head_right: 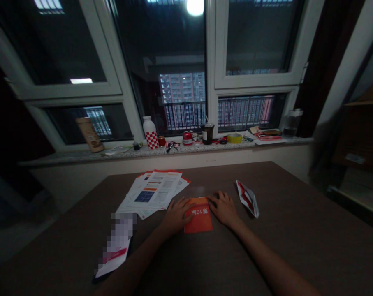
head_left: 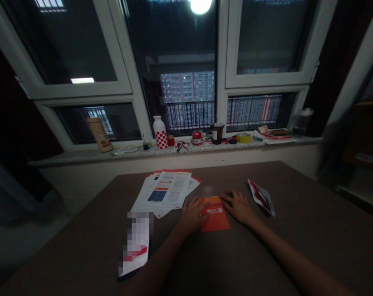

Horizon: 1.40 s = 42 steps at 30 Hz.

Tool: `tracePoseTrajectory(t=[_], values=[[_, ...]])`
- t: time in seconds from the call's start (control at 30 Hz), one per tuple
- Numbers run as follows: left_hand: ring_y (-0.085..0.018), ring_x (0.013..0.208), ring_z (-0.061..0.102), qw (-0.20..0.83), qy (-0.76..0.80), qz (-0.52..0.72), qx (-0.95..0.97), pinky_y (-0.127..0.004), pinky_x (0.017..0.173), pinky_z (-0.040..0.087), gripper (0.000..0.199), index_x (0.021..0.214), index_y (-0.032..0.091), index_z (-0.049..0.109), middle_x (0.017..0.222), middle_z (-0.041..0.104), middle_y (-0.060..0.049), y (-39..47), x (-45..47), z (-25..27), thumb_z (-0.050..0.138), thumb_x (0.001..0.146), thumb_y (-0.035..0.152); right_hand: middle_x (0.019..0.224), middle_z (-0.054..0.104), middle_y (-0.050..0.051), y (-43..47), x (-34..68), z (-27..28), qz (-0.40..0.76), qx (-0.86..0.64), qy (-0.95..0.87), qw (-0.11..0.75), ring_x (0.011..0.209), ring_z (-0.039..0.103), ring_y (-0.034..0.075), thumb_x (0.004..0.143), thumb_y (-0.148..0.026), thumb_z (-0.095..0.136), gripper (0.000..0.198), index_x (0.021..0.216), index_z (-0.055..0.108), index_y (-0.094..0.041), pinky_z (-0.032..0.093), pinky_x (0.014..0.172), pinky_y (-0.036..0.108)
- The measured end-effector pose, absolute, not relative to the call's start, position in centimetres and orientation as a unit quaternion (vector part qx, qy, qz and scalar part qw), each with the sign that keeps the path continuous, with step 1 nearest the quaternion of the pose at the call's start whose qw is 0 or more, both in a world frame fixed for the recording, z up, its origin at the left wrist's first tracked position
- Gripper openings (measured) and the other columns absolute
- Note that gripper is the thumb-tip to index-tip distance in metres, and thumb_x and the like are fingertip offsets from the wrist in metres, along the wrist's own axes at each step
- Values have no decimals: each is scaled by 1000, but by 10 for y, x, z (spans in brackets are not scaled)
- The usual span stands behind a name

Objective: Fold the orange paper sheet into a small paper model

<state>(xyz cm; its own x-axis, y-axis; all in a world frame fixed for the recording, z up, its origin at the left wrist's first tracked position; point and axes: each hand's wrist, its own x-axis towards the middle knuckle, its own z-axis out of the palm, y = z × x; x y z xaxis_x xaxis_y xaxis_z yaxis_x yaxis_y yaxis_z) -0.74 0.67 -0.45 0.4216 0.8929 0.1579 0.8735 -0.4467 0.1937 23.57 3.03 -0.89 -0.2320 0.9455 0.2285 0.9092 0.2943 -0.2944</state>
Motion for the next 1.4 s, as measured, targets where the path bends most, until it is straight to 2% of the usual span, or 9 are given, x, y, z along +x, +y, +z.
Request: tracePoseTrajectory(t=[0.27,0.47,0.7,1.23,1.4], values=[[-26,142,29,47,526,111,842,-59,116,15,47,138,36,46,152,40,1,5,-7,0,45,93,47,126,55,5,34,241,-12,73,-579,-781,221,116,47,28,91,-51,49,34,118,66,-40,36,98,45],[-27,140,32,44,532,118,837,-59,114,19,43,133,33,52,150,43,-1,4,-4,1,45,92,45,126,55,6,33,239,-10,82,-579,-779,228,115,48,28,89,-52,53,35,118,67,-37,37,98,44],[-31,139,33,20,530,137,837,-58,115,16,58,132,31,52,149,43,-5,1,-1,-3,47,85,65,126,56,7,36,241,-9,99,-584,-776,219,116,48,29,84,-48,61,35,116,69,-36,37,100,46],[-31,139,32,18,532,140,835,-59,115,14,60,133,30,50,149,42,-5,1,-1,-5,45,86,67,147,42,9,30,257,-2,161,-526,-818,169,135,37,31,77,-54,66,57,129,60,-32,30,111,45],[-30,139,32,21,532,136,835,-61,114,15,59,132,31,51,148,44,-4,2,-1,-6,45,86,67,153,33,10,27,260,0,181,-508,-830,140,140,29,34,73,-58,68,69,136,53,-33,22,114,49]])
